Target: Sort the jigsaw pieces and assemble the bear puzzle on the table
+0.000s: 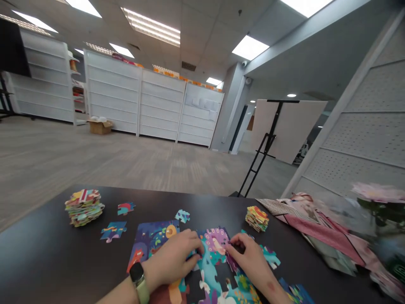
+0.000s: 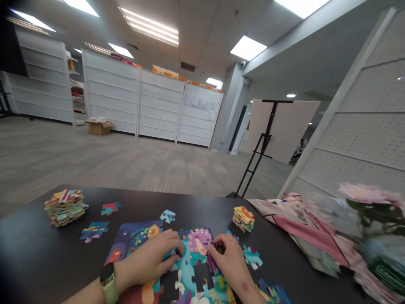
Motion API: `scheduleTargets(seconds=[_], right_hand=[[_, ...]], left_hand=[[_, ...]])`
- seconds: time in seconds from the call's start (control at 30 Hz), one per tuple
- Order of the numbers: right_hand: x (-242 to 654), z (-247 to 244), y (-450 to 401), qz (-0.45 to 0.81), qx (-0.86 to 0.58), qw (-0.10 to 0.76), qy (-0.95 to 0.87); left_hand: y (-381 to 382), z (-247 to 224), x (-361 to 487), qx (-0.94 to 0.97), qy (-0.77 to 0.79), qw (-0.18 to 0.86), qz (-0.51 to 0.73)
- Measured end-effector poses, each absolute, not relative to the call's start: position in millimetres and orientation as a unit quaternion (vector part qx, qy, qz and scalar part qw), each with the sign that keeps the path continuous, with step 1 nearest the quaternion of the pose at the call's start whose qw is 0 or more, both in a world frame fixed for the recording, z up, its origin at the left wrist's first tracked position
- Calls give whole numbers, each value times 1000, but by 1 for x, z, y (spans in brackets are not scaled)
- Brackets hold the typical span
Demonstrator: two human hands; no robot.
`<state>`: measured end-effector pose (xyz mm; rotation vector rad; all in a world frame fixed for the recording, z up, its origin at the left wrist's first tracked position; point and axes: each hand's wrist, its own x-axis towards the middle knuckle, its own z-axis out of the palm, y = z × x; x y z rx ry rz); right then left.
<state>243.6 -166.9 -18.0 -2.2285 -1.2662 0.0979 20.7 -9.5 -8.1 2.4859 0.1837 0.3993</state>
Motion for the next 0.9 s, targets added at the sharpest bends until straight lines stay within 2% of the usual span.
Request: scheduleTargets(seconds=[0.3, 0.5, 0.67, 0.9], right_hand=[[264, -7, -155, 127, -813, 229, -520], [269, 16, -140, 177, -801, 158, -549], [272, 27, -122, 246, -788, 139, -547], [269, 1, -127, 343, -788, 141, -492]], left_hand=[[-7, -12, 19, 937, 67, 306, 153], [-6, -7, 18, 933, 56, 322, 149], [-1, -3, 12, 944, 42, 305, 124], [12, -5, 8, 957, -4, 266, 114]])
